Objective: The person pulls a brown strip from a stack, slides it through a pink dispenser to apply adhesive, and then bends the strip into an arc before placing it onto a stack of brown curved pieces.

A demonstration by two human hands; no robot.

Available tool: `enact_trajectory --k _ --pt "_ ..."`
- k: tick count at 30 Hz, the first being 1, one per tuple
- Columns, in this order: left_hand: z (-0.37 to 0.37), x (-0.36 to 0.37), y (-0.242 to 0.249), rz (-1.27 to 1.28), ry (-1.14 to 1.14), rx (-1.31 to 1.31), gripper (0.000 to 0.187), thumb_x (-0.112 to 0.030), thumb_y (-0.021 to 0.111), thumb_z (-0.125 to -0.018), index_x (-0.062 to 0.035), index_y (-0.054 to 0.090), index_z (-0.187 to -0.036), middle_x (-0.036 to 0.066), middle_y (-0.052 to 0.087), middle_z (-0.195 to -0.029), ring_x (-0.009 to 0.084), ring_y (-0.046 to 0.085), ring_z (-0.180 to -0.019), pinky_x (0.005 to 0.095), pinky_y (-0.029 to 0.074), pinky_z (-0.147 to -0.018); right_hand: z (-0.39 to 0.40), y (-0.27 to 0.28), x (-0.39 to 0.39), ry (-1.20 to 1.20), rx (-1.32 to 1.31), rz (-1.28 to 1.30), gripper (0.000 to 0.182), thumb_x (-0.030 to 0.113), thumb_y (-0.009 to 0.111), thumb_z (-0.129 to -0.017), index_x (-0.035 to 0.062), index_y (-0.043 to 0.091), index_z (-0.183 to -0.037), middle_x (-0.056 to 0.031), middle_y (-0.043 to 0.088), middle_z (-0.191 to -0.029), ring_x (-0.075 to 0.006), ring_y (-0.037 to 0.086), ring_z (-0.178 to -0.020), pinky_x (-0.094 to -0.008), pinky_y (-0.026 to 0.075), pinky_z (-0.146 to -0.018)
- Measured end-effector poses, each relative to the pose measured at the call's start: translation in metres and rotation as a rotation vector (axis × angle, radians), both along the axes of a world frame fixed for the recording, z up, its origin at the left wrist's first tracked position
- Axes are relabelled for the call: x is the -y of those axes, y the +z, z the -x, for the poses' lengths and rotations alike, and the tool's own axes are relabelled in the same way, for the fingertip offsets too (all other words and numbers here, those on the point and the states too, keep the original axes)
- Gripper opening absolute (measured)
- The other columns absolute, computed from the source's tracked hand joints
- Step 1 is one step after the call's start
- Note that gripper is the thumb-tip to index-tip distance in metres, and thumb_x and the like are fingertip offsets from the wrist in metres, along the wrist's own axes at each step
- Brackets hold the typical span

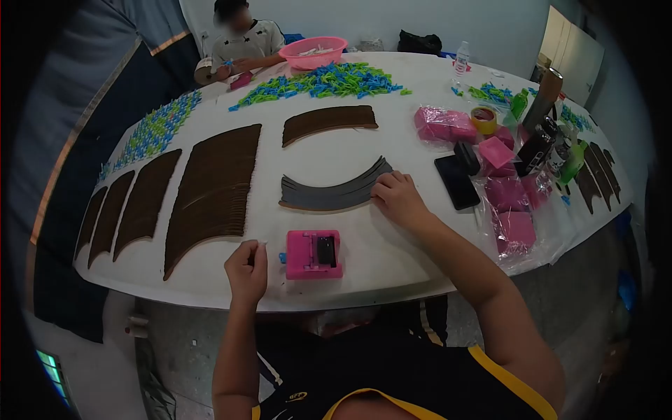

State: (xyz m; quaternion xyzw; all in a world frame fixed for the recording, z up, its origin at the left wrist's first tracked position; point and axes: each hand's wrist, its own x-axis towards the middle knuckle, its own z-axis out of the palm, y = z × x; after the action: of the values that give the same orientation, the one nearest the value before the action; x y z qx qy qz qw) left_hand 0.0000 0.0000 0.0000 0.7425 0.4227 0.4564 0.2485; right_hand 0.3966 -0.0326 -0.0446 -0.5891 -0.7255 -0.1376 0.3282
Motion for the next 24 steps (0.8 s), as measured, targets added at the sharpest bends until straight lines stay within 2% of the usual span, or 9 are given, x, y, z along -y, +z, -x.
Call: enact_trajectory --k 5,9,11,12,15,16,18,22,24 --pt "-0.018 0.019 0.024 -0.102 -0.058 0.046 0.009 -0.003 0.066 -0.1 0.0042 0.069 -0.096 0.006 0.062 -0.072 0.0091 0.055 -0.065 0.0268 0.046 -0.06 -0.018 0.013 0.014 0.024 0.142 0.014 0.014 0.012 0.078 -0.084 0.0126 0.066 -0.091 -0.0023 0.063 -0.102 -0.0253 0.06 -0.104 -0.0428 0.045 -0.093" --pt "-0.02 0.021 0.037 -0.193 -0.075 0.046 0.009 -0.005 0.068 -0.099 0.0033 0.07 -0.097 0.009 0.064 -0.073 0.0111 0.057 -0.064 0.0282 0.047 -0.06 -0.017 0.017 0.015 0.029 0.154 0.06 0.014 0.012 0.077 -0.084 0.0121 0.065 -0.093 -0.0028 0.063 -0.103 -0.026 0.06 -0.105 -0.0427 0.045 -0.093" --pt "-0.022 0.022 0.041 -0.155 -0.084 0.01 0.008 -0.006 0.07 -0.095 0.0025 0.07 -0.097 0.012 0.067 -0.076 0.0199 0.062 -0.062 0.0323 0.049 -0.061 -0.016 0.025 0.015 0.029 0.233 0.085 0.014 0.011 0.075 -0.087 0.0112 0.064 -0.095 -0.0046 0.064 -0.102 -0.027 0.062 -0.105 -0.0438 0.045 -0.094" --pt "-0.026 0.022 0.045 -0.149 -0.072 0.014 0.008 -0.006 0.07 -0.095 0.0025 0.07 -0.097 0.012 0.067 -0.076 0.0199 0.062 -0.062 0.0323 0.049 -0.061 -0.014 0.031 0.014 0.042 0.238 0.089 0.014 0.011 0.075 -0.087 0.0112 0.064 -0.095 -0.0046 0.064 -0.102 -0.027 0.062 -0.105 -0.0438 0.045 -0.094" --pt "-0.046 0.02 0.065 -0.339 -0.106 -0.171 0.009 -0.007 0.073 -0.088 -0.0009 0.071 -0.095 0.013 0.07 -0.083 0.0319 0.067 -0.079 0.0406 0.054 -0.074 0.002 0.064 0.019 0.083 0.113 0.151 0.012 0.01 0.072 -0.091 0.0096 0.062 -0.097 -0.0075 0.066 -0.099 -0.0298 0.065 -0.102 -0.0459 0.045 -0.095" --pt "-0.057 0.019 0.072 -0.465 -0.127 -0.175 0.01 -0.007 0.074 -0.086 -0.0021 0.072 -0.095 0.012 0.071 -0.085 0.0344 0.067 -0.085 0.0432 0.055 -0.079 0.015 0.083 0.025 0.12 0.107 0.122 0.01 0.009 0.07 -0.093 0.0083 0.061 -0.098 -0.0086 0.066 -0.098 -0.0313 0.066 -0.098 -0.0459 0.047 -0.093" --pt "-0.08 0.016 0.08 -0.597 -0.179 -0.201 0.013 -0.008 0.075 -0.085 -0.0033 0.073 -0.098 0.011 0.072 -0.088 0.0325 0.067 -0.09 0.045 0.054 -0.086 0.039 0.117 0.039 0.169 0.106 0.105 0.009 0.009 0.069 -0.095 0.007 0.06 -0.098 -0.0098 0.067 -0.097 -0.0329 0.067 -0.095 -0.0458 0.049 -0.09" --pt "-0.112 0.018 0.092 -0.704 -0.272 -0.171 0.016 -0.006 0.074 -0.087 -0.0021 0.07 -0.102 0.012 0.071 -0.09 0.0345 0.067 -0.087 0.0437 0.053 -0.085 0.078 0.151 0.07 0.211 -0.033 0.065 0.011 0.005 0.07 -0.095 0.0033 0.06 -0.1 -0.0108 0.066 -0.096 -0.0334 0.068 -0.087 -0.0416 0.055 -0.076" --pt "-0.114 0.019 0.098 -0.652 -0.344 -0.425 0.01 -0.007 0.072 -0.087 -0.0024 0.069 -0.095 0.011 0.07 -0.088 0.0328 0.067 -0.084 0.0438 0.054 -0.081 0.081 0.148 0.076 0.204 -0.097 0.02 0.012 0.003 0.07 -0.095 0.0022 0.061 -0.101 -0.011 0.066 -0.095 -0.0324 0.068 -0.085 -0.0395 0.056 -0.072"
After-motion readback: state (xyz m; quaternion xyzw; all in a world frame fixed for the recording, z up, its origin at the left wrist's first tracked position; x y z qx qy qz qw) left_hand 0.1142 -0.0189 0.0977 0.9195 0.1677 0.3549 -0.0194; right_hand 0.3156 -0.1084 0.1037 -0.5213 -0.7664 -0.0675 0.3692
